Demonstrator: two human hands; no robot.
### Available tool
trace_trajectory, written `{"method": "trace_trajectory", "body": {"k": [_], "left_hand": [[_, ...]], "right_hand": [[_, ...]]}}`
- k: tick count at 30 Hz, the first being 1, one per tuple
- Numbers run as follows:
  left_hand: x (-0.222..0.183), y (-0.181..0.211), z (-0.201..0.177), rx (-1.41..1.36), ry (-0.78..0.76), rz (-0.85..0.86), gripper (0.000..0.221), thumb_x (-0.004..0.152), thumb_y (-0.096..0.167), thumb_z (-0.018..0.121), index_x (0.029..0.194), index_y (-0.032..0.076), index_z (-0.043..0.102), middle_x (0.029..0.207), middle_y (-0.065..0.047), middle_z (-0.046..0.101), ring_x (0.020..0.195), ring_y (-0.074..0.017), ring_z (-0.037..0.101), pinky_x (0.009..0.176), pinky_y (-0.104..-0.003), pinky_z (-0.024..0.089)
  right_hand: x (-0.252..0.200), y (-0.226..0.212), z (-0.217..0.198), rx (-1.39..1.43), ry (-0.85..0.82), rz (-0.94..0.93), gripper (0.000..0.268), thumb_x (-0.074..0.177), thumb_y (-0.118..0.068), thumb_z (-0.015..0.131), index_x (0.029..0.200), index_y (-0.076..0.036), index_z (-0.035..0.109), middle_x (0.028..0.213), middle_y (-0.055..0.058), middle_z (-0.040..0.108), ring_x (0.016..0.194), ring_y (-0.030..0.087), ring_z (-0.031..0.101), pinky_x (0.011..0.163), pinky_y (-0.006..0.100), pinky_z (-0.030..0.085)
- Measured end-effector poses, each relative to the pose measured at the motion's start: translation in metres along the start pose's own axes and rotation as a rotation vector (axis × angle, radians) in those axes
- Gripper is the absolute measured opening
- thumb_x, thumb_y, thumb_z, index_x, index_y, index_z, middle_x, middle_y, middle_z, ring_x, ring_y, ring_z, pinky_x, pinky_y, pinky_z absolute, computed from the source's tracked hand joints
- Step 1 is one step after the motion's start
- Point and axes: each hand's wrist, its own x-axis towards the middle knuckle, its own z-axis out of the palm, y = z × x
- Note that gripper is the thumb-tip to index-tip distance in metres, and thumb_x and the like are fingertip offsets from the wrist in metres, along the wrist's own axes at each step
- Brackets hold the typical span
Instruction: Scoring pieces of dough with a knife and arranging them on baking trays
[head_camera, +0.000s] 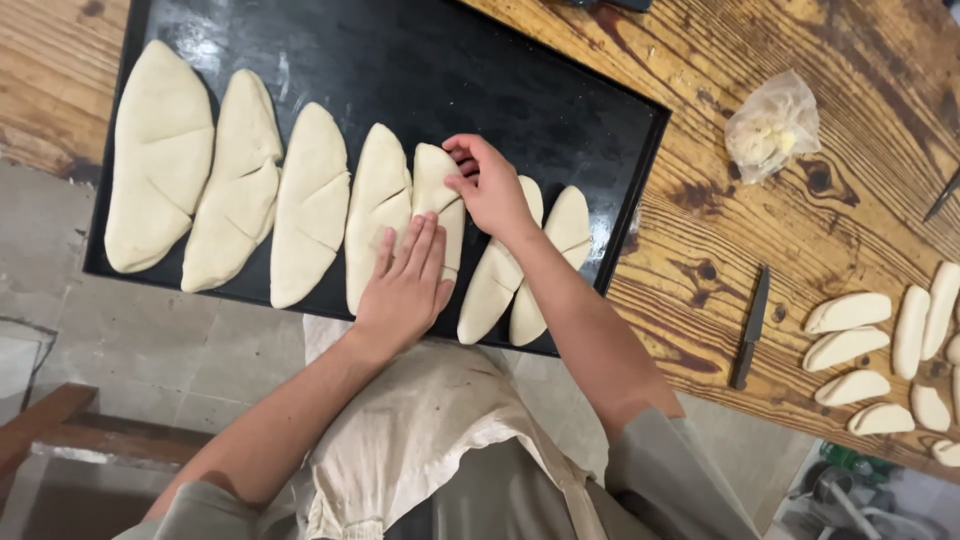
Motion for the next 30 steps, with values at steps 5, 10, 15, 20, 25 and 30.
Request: {"method": "trace_trajectory", "body": {"k": [5,10,15,20,25,30], "left_hand": [[0.012,-0.013,0.004,-0.02,-0.025,0.033,0.071,0.104,0.044,0.035,0.161,0.004,0.024,0.172,-0.016,0.016,0.16,-0.0278,0.012,0.13,-0.049,0.006],[0.008,-0.05,-0.01,-0.376,0.228,0.149,0.043,0.098,0.026,0.059,0.14,0.016,0.062,0.142,-0.005,0.056,0.138,-0.0237,0.053,0.118,-0.037,0.041],[-0.006,-0.026,0.01,-0.337,0.393,0.075,0.034,0.093,0.02,0.063,0.126,0.014,0.068,0.119,-0.004,0.06,0.118,-0.0255,0.06,0.108,-0.039,0.047],[0.012,0.057,0.038,-0.424,0.134,0.072,0.063,0.092,0.029,0.063,0.148,0.003,0.05,0.14,-0.017,0.053,0.135,-0.0359,0.051,0.116,-0.042,0.041],[0.024,0.116,0.031,-0.398,0.064,-0.262,0.102,0.083,0.03,0.074,0.16,-0.005,0.016,0.146,-0.029,0.034,0.135,-0.0497,0.038,0.111,-0.058,0.037],[0.053,0.11,0.063,-0.645,0.163,-0.515,0.096,0.08,0.022,0.079,0.155,0.005,0.022,0.131,-0.025,0.049,0.127,-0.0473,0.05,0.109,-0.057,0.041]], "right_hand": [[0.001,0.011,0.006,0.058,0.118,-0.069,0.035,0.095,0.005,0.069,0.125,-0.012,0.066,0.112,0.012,0.065,0.097,0.026,0.072,0.083,0.034,0.063],[-0.009,0.013,-0.028,-0.144,0.146,-0.145,0.034,0.1,-0.013,0.069,0.134,-0.011,0.061,0.113,0.016,0.069,0.099,0.031,0.073,0.08,0.039,0.064],[-0.049,0.04,-0.082,-0.752,0.156,-0.11,0.044,0.104,-0.034,0.059,0.141,-0.01,0.058,0.131,0.013,0.06,0.12,0.037,0.057,0.099,0.053,0.048],[-0.065,0.065,-0.089,-0.804,-0.022,-0.08,0.049,0.104,-0.046,0.054,0.136,-0.009,0.055,0.153,0.007,0.043,0.14,0.032,0.04,0.115,0.062,0.029],[-0.066,0.067,-0.098,-0.705,-0.146,-0.134,0.061,0.094,-0.058,0.067,0.129,-0.01,0.053,0.128,0.012,0.061,0.138,0.031,0.045,0.118,0.068,-0.001],[-0.073,0.055,-0.104,-0.536,-0.283,-0.067,0.063,0.086,-0.049,0.08,0.121,-0.015,0.04,0.117,0.015,0.069,0.129,0.032,0.057,0.121,0.062,-0.009]]}}
